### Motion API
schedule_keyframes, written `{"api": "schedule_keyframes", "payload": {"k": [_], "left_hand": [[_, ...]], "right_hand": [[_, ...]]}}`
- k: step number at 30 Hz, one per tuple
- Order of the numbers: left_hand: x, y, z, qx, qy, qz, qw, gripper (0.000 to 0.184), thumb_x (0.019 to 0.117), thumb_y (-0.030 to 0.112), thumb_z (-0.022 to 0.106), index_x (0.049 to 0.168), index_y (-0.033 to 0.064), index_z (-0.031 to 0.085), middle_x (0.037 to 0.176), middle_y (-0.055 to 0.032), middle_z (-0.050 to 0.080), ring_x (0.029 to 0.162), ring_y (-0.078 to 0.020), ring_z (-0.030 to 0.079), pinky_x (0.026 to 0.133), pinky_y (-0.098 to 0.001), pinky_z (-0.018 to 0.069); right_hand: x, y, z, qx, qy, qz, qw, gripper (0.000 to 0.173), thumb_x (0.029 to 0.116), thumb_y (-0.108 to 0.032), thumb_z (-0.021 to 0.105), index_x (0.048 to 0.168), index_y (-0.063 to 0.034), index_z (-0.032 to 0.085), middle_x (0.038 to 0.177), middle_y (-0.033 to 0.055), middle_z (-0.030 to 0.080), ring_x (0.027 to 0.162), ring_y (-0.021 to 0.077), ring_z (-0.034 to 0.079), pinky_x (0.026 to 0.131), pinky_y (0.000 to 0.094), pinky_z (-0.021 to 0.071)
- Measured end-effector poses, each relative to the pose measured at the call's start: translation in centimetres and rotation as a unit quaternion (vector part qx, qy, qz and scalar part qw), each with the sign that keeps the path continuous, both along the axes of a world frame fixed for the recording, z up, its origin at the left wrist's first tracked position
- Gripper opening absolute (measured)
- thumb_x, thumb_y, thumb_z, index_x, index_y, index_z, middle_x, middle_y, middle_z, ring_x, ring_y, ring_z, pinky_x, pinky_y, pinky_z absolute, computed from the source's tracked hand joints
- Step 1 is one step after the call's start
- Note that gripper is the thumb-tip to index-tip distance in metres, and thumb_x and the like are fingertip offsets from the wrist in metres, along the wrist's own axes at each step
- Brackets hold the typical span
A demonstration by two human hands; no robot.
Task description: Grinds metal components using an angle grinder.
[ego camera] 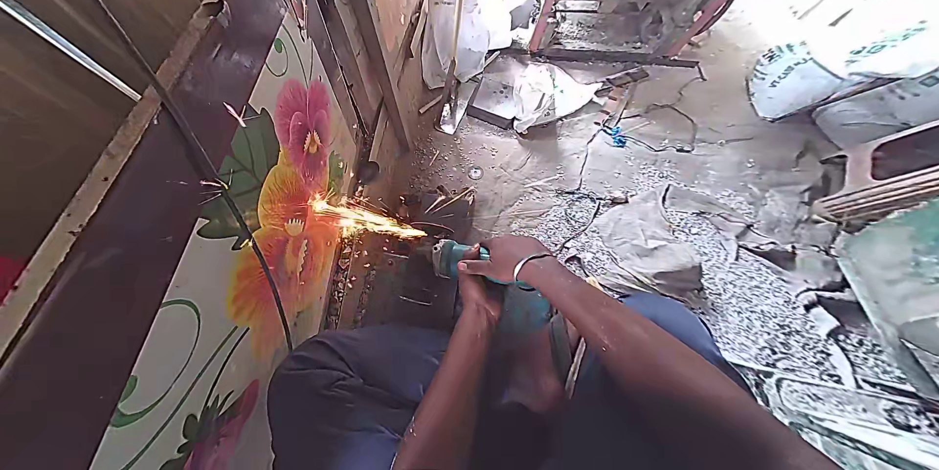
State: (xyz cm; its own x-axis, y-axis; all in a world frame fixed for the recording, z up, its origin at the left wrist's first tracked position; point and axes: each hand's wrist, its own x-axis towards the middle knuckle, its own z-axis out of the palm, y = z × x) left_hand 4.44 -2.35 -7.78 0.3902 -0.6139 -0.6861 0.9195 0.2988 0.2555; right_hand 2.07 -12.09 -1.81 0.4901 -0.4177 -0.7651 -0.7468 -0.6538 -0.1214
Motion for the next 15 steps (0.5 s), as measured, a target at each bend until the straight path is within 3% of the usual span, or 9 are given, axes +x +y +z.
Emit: {"api": "schedule_keyframes", "payload": {"k": [15], "left_hand": [[-0.07,0.01,-0.36,0.001,0.001,0.003,1.000,0.017,0.1040,0.024,0.047,0.106,0.0111,0.057,0.087,-0.0082,0.066,0.079,-0.0213,0.069,0.069,-0.0418,0.0597]], "right_hand": [[-0.35,0.34,-0.04,-0.008,-0.008,0.003,1.000,0.101,0.0786,-0.098,0.036,0.131,-0.0172,0.066,0.123,0.0177,0.071,0.117,0.0394,0.067,0.092,0.0672,0.0508]]}}
